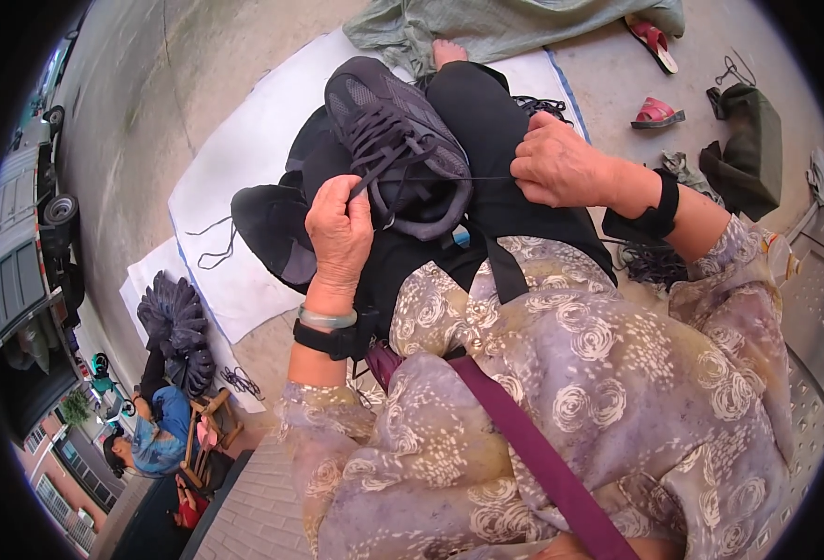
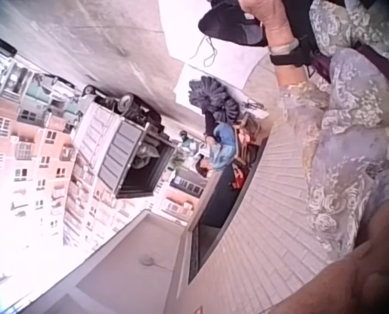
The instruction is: Insert and thread a shoelace through the eyelets of a black athletic shoe.
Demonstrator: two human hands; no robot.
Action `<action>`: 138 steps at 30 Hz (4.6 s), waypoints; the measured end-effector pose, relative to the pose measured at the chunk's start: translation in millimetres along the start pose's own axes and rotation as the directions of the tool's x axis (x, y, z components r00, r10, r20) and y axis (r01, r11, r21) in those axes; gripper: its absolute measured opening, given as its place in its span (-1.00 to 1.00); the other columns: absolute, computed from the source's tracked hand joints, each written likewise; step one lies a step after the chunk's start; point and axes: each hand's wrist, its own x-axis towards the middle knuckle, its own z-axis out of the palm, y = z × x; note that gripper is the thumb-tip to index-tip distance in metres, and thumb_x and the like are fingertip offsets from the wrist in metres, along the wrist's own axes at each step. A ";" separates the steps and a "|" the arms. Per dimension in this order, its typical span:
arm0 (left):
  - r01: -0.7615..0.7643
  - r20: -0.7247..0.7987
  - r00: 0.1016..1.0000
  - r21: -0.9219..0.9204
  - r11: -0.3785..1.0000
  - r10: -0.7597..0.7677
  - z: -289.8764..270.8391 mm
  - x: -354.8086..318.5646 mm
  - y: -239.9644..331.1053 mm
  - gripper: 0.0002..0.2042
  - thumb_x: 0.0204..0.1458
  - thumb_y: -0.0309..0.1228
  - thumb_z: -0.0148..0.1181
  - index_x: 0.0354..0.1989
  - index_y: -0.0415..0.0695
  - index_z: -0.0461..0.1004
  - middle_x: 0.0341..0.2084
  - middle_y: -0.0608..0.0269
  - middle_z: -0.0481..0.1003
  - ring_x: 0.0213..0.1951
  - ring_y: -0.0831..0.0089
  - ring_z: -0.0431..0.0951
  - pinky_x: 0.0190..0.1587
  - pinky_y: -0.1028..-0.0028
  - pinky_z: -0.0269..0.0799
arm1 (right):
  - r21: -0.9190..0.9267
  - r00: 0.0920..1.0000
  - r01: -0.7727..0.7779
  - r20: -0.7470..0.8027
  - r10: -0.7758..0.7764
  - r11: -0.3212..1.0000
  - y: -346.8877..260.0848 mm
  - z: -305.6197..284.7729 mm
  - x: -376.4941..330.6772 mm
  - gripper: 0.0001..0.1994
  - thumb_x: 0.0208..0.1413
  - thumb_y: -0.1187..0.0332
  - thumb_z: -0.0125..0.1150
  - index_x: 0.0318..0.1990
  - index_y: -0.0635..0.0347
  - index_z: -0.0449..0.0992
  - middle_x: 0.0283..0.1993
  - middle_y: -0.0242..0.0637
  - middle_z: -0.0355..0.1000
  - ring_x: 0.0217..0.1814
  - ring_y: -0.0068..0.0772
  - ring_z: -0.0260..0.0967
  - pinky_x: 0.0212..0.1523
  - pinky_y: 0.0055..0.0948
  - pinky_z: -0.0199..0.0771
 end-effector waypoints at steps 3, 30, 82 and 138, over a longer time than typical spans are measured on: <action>0.014 0.015 1.000 -0.027 1.000 -0.014 -1.9 1.1 -0.4 -0.91 -0.15 -0.60 0.09 -0.41 -0.26 0.41 -0.47 0.06 0.46 -0.39 0.15 0.47 -0.30 0.37 0.38 | 0.050 0.999 -0.019 -0.031 0.021 0.999 6.4 3.0 6.1 -0.88 -0.23 0.34 0.12 -0.67 0.11 0.36 -0.67 -0.38 0.30 -0.50 -0.30 0.32 -0.18 -0.34 0.17; -0.033 0.048 0.998 0.134 0.990 0.027 8.8 24.4 8.3 -0.91 -0.09 -0.50 0.13 -0.47 -0.21 0.36 -0.17 0.06 0.39 -0.12 0.14 0.35 -0.07 0.28 0.22 | 0.449 0.913 -0.117 -0.303 0.274 0.886 -14.7 16.3 109.2 -0.85 -0.18 0.43 0.21 -0.53 0.20 0.33 -0.23 -0.25 0.36 -0.05 -0.18 0.24 -0.10 -0.32 0.26; -0.259 0.090 0.965 0.511 0.820 0.248 -15.0 4.8 12.5 -0.89 -0.19 -0.58 0.09 -0.43 -0.21 0.35 -0.17 0.13 0.39 -0.06 0.17 0.34 0.05 0.22 0.13 | 0.556 0.924 -0.319 0.003 0.381 0.768 8.7 -1.7 91.7 -0.82 -0.04 0.38 0.14 -0.53 0.29 0.33 -0.16 -0.20 0.34 -0.13 -0.30 0.24 -0.10 -0.41 0.23; -0.019 0.148 0.988 0.355 0.935 -0.036 -73.7 -56.8 -56.3 -0.87 -0.04 -0.53 0.08 -0.29 -0.16 0.42 -0.51 0.10 0.46 -0.45 0.11 0.48 -0.42 0.30 0.37 | -0.125 0.996 -0.063 -0.074 0.054 0.990 16.9 -28.4 22.8 -0.84 0.06 0.28 0.07 -0.38 0.11 0.27 -0.57 -0.25 0.32 -0.49 -0.12 0.34 -0.49 -0.23 0.27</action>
